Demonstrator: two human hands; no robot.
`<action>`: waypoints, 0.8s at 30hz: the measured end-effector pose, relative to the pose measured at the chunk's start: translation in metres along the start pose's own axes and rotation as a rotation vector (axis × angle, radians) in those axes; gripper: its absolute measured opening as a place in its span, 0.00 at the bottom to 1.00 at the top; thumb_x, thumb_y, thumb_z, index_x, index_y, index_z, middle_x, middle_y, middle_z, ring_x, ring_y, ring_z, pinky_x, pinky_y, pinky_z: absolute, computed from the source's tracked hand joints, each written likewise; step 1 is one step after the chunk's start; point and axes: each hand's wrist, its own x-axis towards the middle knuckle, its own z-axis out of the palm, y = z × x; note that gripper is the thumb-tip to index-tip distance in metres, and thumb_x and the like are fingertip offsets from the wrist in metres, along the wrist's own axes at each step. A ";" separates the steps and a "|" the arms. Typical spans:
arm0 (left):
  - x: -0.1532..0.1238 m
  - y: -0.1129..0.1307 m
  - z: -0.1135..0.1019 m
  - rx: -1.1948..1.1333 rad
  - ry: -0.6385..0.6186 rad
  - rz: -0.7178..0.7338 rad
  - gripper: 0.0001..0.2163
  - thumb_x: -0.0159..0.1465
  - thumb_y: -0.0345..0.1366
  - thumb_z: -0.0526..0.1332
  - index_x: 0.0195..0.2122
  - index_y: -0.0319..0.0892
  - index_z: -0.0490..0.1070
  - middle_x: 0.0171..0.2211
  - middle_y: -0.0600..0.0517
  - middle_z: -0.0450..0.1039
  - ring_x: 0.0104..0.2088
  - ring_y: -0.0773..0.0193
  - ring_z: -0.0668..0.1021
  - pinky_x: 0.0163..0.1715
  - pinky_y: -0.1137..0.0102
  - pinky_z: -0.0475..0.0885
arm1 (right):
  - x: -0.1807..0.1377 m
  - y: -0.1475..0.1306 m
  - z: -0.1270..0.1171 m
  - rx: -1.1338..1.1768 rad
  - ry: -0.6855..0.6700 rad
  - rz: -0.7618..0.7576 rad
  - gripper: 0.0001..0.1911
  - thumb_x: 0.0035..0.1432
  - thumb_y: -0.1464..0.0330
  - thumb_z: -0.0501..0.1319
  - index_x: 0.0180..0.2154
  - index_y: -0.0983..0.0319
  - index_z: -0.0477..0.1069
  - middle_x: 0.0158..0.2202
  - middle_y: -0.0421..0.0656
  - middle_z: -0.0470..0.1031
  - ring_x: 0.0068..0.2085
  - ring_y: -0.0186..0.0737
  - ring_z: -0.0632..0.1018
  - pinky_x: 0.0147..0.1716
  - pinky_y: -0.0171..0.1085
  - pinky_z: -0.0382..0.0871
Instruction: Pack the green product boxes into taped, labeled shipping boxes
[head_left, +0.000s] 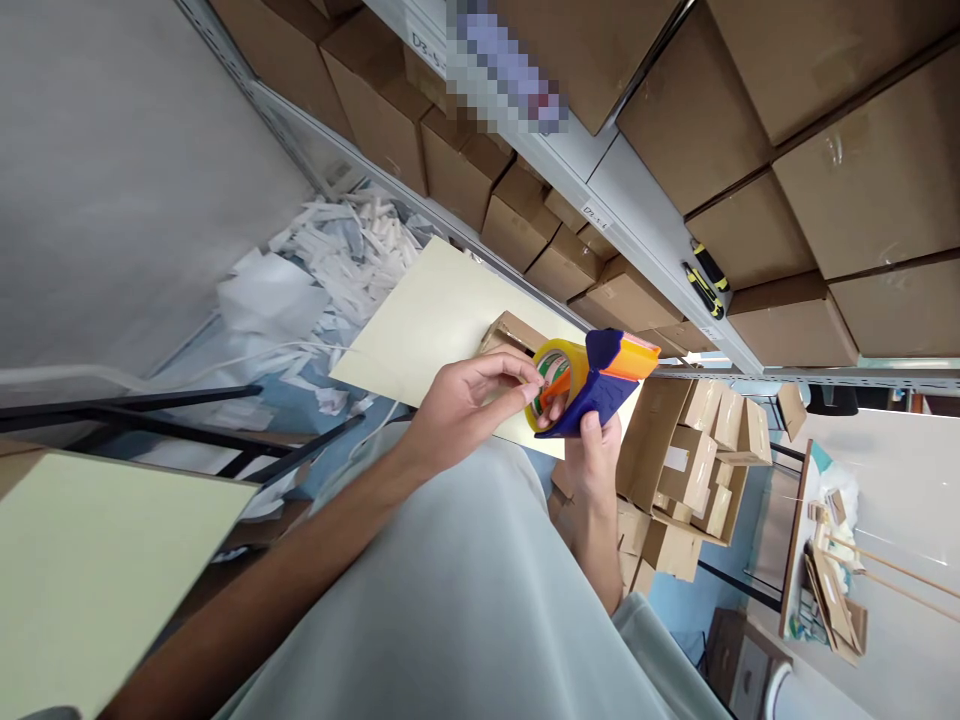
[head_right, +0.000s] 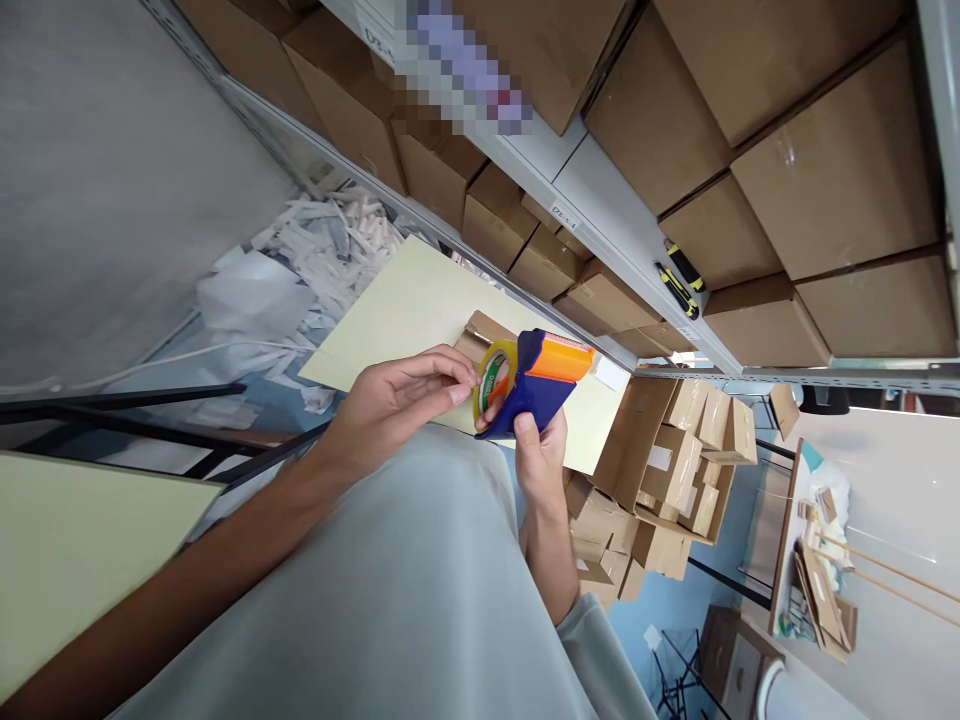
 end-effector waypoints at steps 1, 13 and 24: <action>0.000 0.000 0.000 -0.001 0.000 -0.002 0.06 0.65 0.41 0.71 0.34 0.44 0.80 0.40 0.47 0.81 0.44 0.55 0.83 0.48 0.61 0.81 | -0.001 0.001 0.000 0.001 -0.001 -0.001 0.29 0.64 0.37 0.68 0.40 0.54 0.72 0.34 0.42 0.78 0.44 0.52 0.85 0.52 0.56 0.84; -0.003 -0.005 -0.003 -0.012 0.007 -0.026 0.05 0.63 0.40 0.71 0.34 0.45 0.80 0.40 0.48 0.82 0.45 0.55 0.83 0.51 0.60 0.81 | -0.009 0.009 -0.009 -0.056 0.016 0.026 0.28 0.64 0.36 0.67 0.41 0.53 0.71 0.35 0.42 0.79 0.43 0.51 0.85 0.50 0.54 0.84; -0.004 -0.003 0.000 -0.017 0.014 -0.045 0.08 0.63 0.42 0.72 0.33 0.45 0.80 0.39 0.48 0.82 0.44 0.54 0.83 0.49 0.60 0.81 | -0.012 0.016 -0.013 -0.063 0.027 -0.016 0.25 0.66 0.40 0.69 0.45 0.53 0.72 0.34 0.41 0.79 0.41 0.51 0.86 0.49 0.54 0.85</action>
